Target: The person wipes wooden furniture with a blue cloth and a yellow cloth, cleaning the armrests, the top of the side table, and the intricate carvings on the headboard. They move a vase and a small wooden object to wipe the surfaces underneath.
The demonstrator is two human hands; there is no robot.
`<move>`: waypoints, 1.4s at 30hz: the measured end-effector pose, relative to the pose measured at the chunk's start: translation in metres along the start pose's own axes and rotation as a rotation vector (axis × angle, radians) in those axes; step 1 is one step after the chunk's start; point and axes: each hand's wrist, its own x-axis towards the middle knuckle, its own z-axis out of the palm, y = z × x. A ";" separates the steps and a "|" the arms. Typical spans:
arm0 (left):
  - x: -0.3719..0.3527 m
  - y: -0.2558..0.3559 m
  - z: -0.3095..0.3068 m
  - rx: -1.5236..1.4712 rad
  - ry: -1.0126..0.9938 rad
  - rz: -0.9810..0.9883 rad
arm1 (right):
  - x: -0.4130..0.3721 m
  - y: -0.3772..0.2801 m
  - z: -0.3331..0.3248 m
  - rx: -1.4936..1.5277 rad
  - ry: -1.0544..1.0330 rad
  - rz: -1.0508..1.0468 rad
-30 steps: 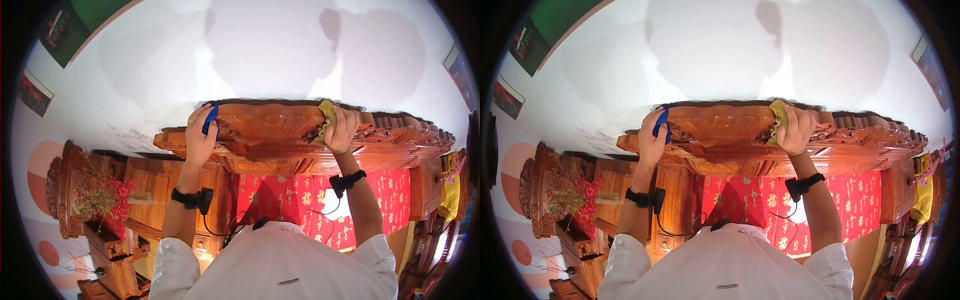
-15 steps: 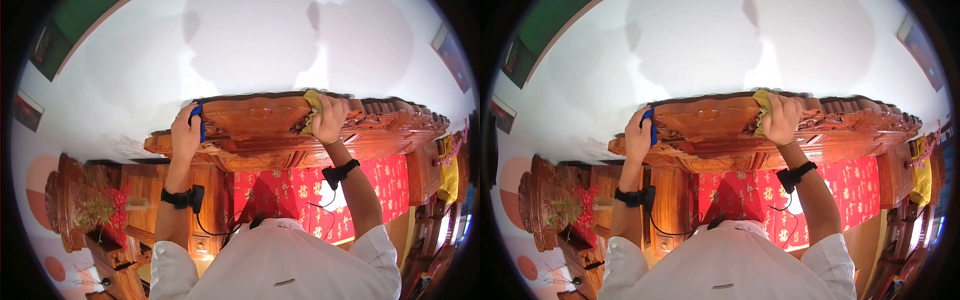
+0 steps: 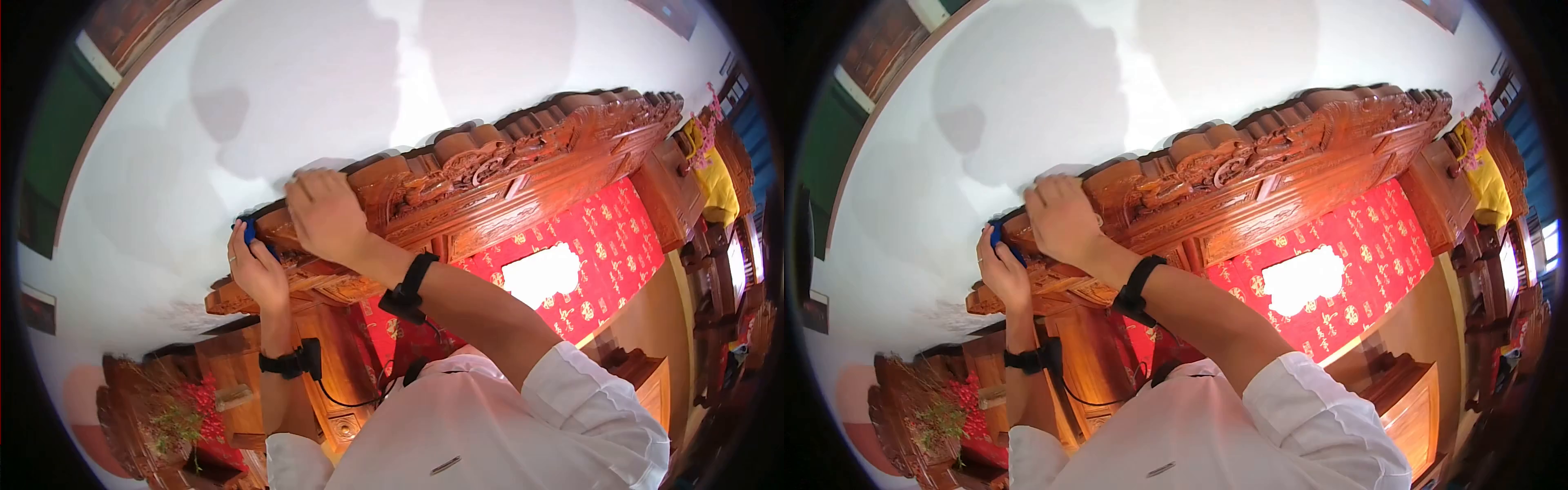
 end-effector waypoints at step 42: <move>0.006 0.116 0.076 -0.136 0.053 0.437 | -0.028 0.103 -0.136 -0.235 -0.300 0.135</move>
